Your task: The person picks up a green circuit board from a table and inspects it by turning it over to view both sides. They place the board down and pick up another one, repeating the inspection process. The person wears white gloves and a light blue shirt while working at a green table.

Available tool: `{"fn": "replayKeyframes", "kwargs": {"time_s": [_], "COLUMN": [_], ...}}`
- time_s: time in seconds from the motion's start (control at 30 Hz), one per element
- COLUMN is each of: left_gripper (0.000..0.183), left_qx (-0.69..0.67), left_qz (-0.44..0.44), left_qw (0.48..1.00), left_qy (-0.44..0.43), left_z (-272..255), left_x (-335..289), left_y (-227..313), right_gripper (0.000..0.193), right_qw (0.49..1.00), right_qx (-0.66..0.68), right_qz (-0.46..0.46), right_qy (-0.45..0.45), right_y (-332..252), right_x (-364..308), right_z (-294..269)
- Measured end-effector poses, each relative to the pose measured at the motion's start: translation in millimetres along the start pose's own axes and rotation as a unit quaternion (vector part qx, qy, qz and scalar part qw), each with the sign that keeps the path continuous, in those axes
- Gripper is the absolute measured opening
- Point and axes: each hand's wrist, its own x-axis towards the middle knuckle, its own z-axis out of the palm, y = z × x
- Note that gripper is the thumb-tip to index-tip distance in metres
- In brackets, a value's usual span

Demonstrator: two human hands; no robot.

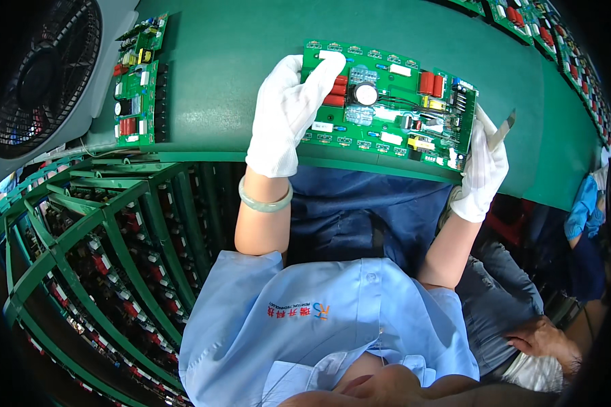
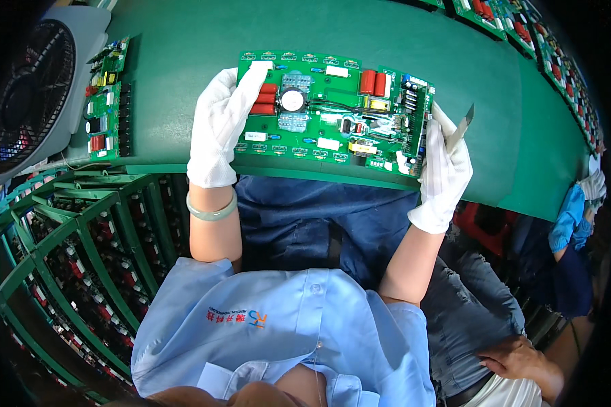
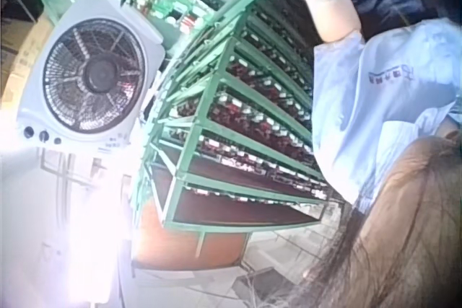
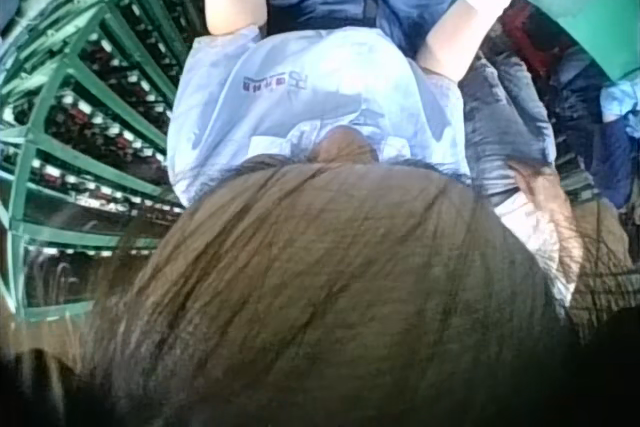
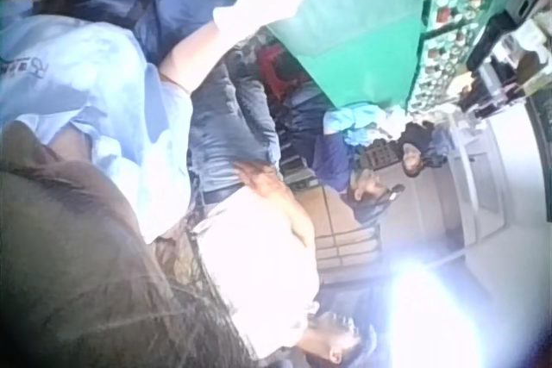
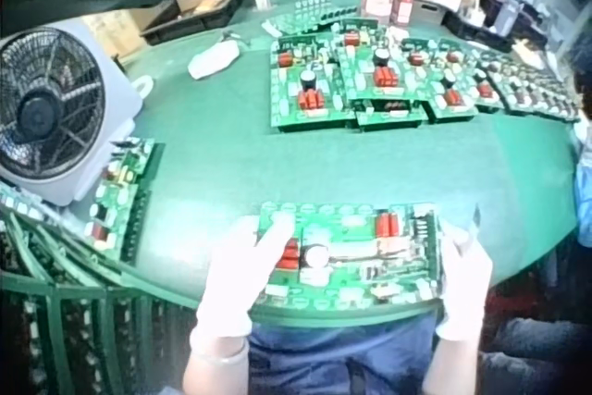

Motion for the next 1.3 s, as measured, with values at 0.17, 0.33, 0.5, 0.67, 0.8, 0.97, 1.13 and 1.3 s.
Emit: {"fn": "replayKeyframes", "kwargs": {"time_s": [0.17,0.33,0.5,0.67,0.8,0.97,1.13,1.3], "left_gripper": [0.030,0.030,0.029,0.027,0.026,0.026,0.028,0.028], "left_qx": [-0.107,-0.124,-0.124,-0.133,-0.128,-0.158,-0.175,-0.167], "left_qz": [0.007,0.011,0.024,0.017,0.036,0.054,0.061,0.069], "left_qw": [0.994,0.992,0.992,0.991,0.991,0.985,0.982,0.983], "left_qy": [-0.008,-0.003,-0.006,-0.012,-0.017,-0.036,-0.044,-0.037], "left_z": [3,4,1,0,-2,-3,-4,-4], "left_x": [-6,-8,-10,-9,-9,-9,-11,-12], "left_y": [-6,-4,1,-2,-6,-9,-11,-11], "right_gripper": [0.030,0.029,0.030,0.030,0.030,0.029,0.029,0.031], "right_qw": [0.999,0.997,0.998,0.998,0.999,0.998,0.998,0.998], "right_qx": [0.040,0.068,0.053,0.030,0.014,0.038,0.000,0.018], "right_qz": [-0.026,-0.023,-0.037,-0.039,-0.039,-0.050,-0.045,-0.038], "right_qy": [0.000,0.026,0.024,0.028,0.029,0.028,0.032,0.036], "right_y": [3,3,4,2,2,3,6,2], "right_x": [0,-1,-1,-1,-2,-3,-4,-6], "right_z": [0,3,-1,-1,-2,-3,-5,-2]}}
